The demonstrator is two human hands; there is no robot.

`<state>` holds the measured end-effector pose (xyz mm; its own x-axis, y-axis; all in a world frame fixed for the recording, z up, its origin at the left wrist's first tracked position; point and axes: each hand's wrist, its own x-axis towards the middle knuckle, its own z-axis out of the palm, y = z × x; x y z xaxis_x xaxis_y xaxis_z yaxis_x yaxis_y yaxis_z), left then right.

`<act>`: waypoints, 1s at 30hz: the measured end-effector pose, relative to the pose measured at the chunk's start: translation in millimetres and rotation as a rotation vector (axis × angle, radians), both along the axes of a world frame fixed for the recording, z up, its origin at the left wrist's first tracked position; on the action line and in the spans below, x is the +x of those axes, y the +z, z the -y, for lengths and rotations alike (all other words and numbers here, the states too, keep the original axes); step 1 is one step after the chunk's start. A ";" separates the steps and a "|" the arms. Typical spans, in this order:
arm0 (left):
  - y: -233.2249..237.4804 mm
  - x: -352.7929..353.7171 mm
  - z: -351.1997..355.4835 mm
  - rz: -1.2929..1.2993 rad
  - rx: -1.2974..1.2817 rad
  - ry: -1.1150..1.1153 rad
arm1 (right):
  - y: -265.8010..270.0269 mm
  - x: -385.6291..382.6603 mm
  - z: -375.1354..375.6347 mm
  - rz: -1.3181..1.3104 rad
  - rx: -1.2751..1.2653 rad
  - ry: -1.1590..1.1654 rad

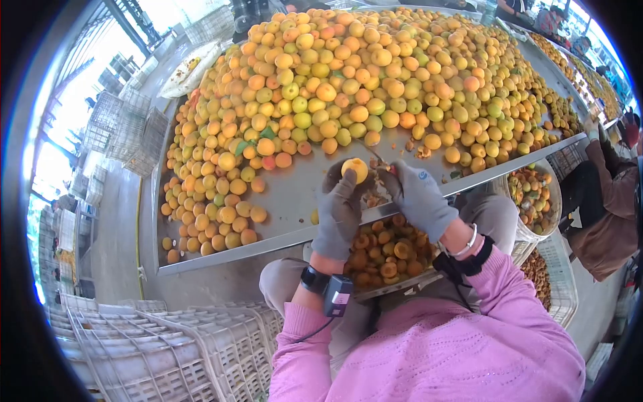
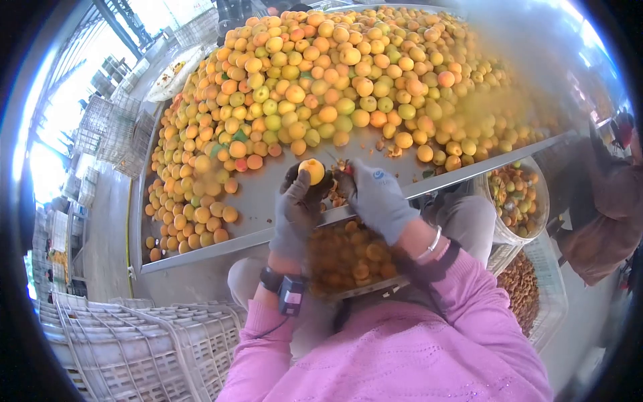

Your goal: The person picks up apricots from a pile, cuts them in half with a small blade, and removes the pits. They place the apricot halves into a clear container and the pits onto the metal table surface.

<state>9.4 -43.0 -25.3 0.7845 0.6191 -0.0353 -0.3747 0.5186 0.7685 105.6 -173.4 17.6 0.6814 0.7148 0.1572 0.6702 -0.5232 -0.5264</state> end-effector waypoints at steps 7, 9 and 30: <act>2.2 -2.2 1.5 0.185 -0.198 -0.197 | -13.5 -25.7 6.8 -0.143 0.210 0.098; 4.5 -1.6 3.5 0.163 -0.201 -0.153 | -13.6 -27.1 8.1 -0.152 0.195 0.106; 31.3 -7.3 18.7 0.159 -0.106 -0.171 | -6.4 -40.5 17.0 -0.209 0.275 0.024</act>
<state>2.0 -61.8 6.0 0.8785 0.4762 0.0389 -0.3861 0.6597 0.6448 65.0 -190.3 11.1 0.7028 0.6811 0.2053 0.5437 -0.3282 -0.7724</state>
